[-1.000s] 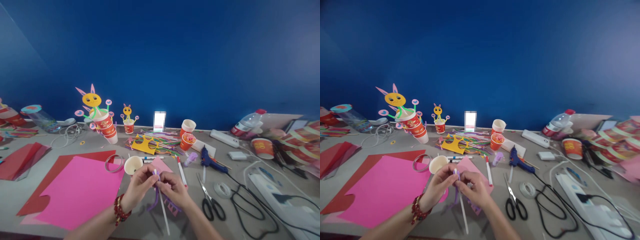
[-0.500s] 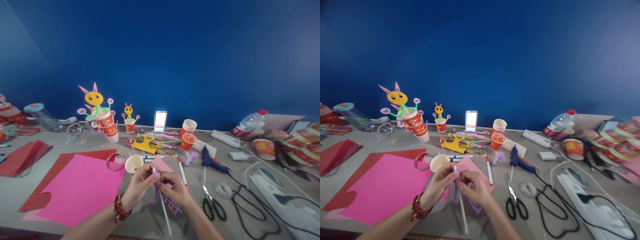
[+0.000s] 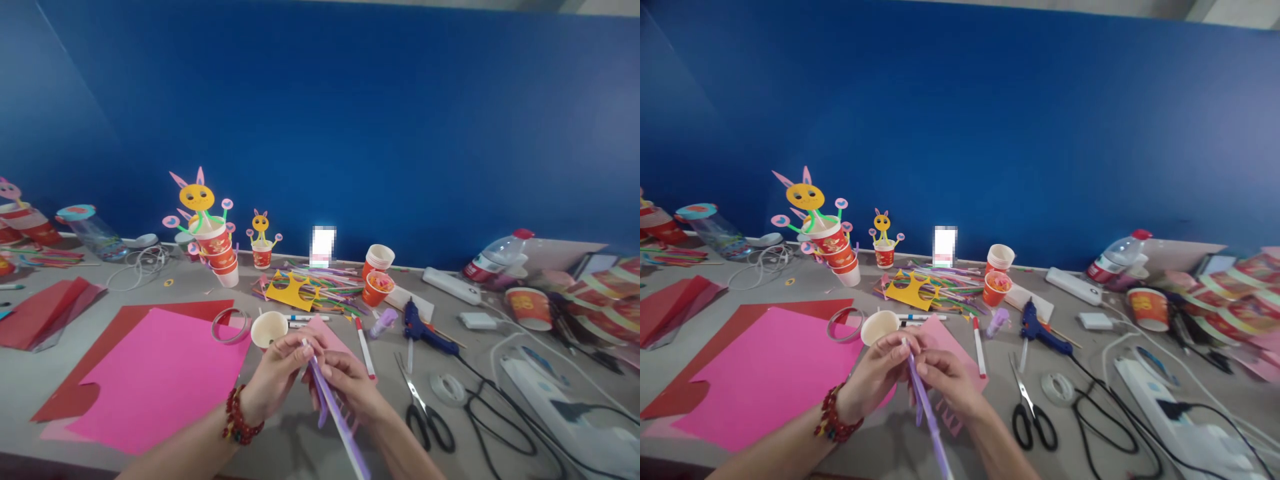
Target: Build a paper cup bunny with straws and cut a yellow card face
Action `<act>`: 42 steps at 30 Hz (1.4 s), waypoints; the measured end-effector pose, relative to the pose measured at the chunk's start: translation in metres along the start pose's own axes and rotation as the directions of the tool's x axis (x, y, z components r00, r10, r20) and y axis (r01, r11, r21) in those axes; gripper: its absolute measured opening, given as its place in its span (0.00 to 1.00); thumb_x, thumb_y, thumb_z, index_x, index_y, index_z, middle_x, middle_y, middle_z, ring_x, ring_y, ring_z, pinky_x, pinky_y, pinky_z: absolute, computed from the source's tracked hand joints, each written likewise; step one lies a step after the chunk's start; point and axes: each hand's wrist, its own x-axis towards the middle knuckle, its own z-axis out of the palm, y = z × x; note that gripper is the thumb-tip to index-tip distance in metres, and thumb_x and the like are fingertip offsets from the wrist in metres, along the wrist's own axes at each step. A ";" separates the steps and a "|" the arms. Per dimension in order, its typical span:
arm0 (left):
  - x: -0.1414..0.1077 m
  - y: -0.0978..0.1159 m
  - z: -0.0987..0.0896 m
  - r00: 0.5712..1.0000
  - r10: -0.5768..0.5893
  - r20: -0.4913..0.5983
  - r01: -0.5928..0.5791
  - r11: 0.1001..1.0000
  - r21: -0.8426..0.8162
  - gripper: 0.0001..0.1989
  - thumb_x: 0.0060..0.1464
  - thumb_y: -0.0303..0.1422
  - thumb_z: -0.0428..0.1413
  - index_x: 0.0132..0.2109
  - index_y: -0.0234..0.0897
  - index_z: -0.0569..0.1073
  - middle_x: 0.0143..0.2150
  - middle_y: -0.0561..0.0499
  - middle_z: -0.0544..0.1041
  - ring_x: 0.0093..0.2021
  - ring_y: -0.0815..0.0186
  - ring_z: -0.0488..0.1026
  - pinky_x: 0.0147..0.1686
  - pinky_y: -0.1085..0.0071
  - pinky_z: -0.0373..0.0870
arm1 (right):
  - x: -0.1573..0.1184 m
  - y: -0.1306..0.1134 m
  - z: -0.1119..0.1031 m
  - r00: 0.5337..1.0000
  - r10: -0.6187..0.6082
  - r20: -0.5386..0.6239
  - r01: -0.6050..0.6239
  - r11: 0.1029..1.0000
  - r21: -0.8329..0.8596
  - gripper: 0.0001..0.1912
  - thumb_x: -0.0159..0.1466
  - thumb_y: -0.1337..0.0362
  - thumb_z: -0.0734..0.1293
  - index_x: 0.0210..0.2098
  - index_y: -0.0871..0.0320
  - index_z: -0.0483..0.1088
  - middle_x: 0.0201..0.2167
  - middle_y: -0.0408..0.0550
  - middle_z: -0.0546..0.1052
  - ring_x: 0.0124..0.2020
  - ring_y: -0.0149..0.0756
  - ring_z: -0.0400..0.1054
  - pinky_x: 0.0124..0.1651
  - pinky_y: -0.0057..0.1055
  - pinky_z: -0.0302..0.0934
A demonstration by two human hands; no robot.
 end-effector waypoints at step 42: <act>-0.008 -0.002 0.005 0.993 0.071 -0.095 -0.035 0.940 0.339 0.18 0.58 0.47 0.57 0.32 0.35 0.70 0.23 0.58 0.64 0.20 0.74 0.62 0.20 0.78 0.62 | 0.001 -0.002 0.001 0.989 -0.128 -0.071 0.118 0.985 -0.128 0.23 0.56 0.50 0.76 0.25 0.57 0.63 0.22 0.44 0.75 0.23 0.30 0.67 0.25 0.24 0.55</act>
